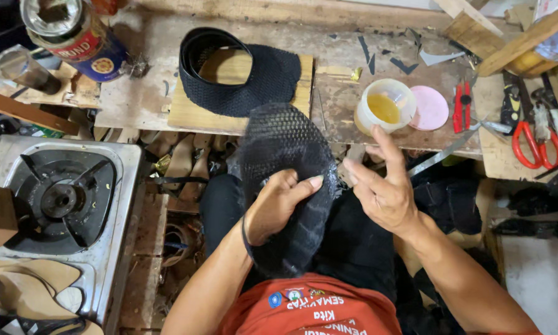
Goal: The person repeatedly dips fingers into a small container of yellow liquid and rubs it onto the inner surface of a black woven visor. The person rotates the visor to cover different areas and occasionally places it on the workbench before resuming application.
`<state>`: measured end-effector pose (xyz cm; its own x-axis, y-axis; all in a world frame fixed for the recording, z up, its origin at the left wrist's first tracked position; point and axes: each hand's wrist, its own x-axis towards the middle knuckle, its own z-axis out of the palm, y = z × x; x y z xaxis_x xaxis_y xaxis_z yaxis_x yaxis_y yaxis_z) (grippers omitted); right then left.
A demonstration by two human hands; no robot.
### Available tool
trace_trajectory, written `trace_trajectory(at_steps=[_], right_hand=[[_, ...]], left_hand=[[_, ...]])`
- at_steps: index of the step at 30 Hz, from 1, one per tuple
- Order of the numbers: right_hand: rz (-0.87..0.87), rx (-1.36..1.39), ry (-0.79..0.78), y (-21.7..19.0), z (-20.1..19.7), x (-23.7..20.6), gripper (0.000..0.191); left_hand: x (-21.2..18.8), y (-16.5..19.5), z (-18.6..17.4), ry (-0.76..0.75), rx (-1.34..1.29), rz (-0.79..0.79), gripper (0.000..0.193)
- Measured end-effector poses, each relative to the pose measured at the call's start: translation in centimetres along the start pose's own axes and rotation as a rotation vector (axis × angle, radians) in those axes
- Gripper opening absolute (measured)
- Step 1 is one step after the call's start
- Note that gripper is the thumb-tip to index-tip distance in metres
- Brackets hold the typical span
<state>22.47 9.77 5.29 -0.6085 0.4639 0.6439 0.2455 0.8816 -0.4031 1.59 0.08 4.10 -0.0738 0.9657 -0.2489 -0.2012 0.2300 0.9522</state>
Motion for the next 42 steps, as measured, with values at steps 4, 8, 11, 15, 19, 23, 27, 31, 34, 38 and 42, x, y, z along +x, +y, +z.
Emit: trace_trajectory(at_steps=[4,8,11,15,19,23,27,31,34,38,42], right_hand=[[-0.056,0.014,-0.066,-0.5,0.2,-0.3,0.043],[-0.109,0.056,-0.086,-0.5,0.2,-0.5,0.041],[-0.075,0.043,-0.080,-0.5,0.1,-0.6,0.037],[-0.056,0.136,-0.104,-0.9,0.1,-0.8,0.035],[0.167,0.325,-0.092,-2.3,0.3,-0.8,0.042],[0.530,0.790,-0.074,-3.8,1.0,-0.5,0.068],[0.629,0.761,-0.110,-3.9,0.4,0.2,0.066],[0.539,0.351,-0.325,-1.9,-1.3,1.7,0.049],[0.210,-0.125,-0.131,1.6,-3.4,3.5,0.040],[0.192,-0.445,-0.241,6.1,-4.4,4.5,0.040],[0.144,-0.412,-0.215,8.3,-4.0,3.9,0.035]], left_hand=[[0.2,0.0,0.0,-0.037,-0.065,0.042,0.027],[0.8,-0.5,-0.3,0.082,-0.001,0.076,0.041],[1.1,-1.2,-0.2,0.133,0.115,0.040,0.043],[1.8,-2.2,-0.3,-0.022,-0.454,0.038,0.019],[2.9,-3.0,-0.4,0.083,-0.130,0.321,0.023],[2.9,-3.3,0.0,0.073,0.022,0.396,0.025],[1.0,-3.2,-0.3,-0.043,-0.171,-0.104,0.029],[-0.2,-3.5,-0.5,-0.167,-0.523,-0.041,0.023],[-0.3,-3.5,-1.3,-0.093,-0.550,-0.064,0.020],[-0.3,-3.1,-1.9,-0.117,-0.521,0.031,0.020],[-0.1,-2.7,-1.8,-0.106,-0.476,0.127,0.019]])
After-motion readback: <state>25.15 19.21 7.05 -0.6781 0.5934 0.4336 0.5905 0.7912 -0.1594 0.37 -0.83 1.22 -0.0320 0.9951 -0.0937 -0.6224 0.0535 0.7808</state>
